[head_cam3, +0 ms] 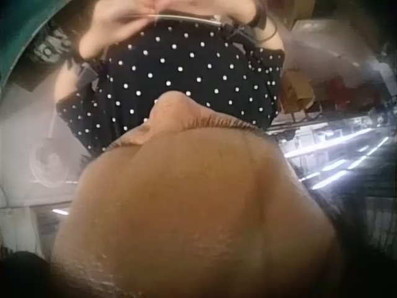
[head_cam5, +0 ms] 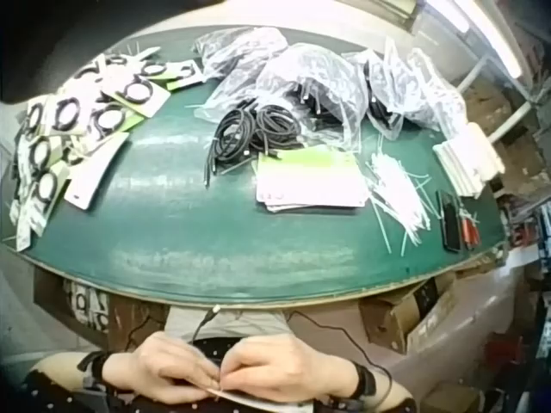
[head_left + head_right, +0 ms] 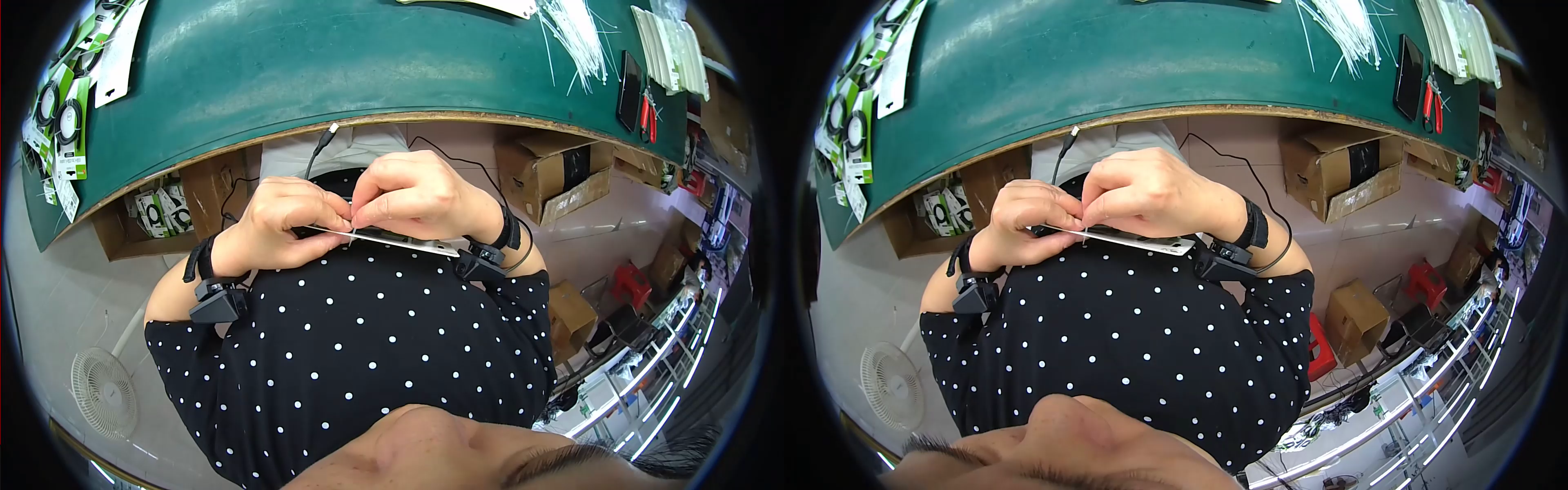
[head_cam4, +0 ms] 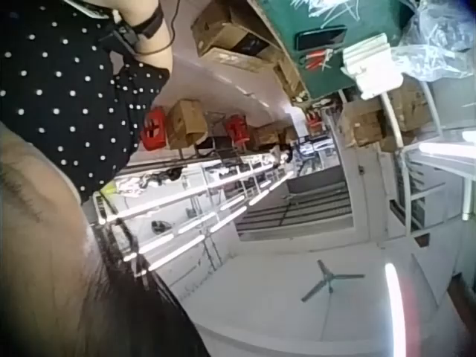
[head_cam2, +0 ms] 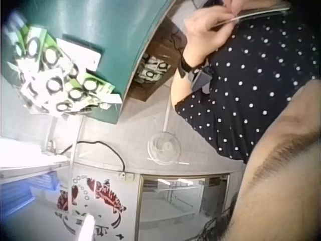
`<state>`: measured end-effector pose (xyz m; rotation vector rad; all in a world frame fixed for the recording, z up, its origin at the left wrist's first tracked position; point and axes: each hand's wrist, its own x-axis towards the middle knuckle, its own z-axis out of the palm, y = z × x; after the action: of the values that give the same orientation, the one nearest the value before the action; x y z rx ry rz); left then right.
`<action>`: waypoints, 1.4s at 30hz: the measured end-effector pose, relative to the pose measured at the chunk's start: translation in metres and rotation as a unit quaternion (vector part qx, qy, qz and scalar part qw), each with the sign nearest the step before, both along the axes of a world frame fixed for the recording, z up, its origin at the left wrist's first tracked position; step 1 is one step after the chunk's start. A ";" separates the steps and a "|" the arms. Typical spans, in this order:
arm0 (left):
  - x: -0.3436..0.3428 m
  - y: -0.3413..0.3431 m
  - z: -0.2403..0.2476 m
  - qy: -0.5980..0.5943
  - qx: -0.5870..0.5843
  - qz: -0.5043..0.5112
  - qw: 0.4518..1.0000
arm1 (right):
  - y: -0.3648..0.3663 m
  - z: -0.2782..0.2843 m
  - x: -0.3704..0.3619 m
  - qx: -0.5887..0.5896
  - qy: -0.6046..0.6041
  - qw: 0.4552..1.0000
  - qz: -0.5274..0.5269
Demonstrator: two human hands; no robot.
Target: The person packages a coiled cable by placing it onto a cardboard backing and threading two plastic ties through the holes to secure it. They pull each tie tight by hand and turn the assembly over to ensure the cable is fastened before setting it aside.
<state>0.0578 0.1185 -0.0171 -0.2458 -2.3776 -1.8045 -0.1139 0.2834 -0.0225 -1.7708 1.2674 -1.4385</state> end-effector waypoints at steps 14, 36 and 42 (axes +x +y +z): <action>-0.001 0.004 0.001 0.025 0.005 0.005 1.000 | 0.002 0.000 0.002 0.066 -0.040 0.997 -0.012; 0.001 0.004 0.000 -0.010 0.011 0.016 1.000 | 0.005 -0.011 0.000 0.024 0.015 0.999 -0.019; -0.002 -0.001 0.009 -0.027 0.017 0.038 0.999 | -0.001 0.006 -0.012 0.026 0.056 0.995 -0.078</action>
<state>0.0560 0.1175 -0.0080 -0.1026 -2.3545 -1.8390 -0.1261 0.2826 -0.0160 -1.7719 1.5185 -1.3915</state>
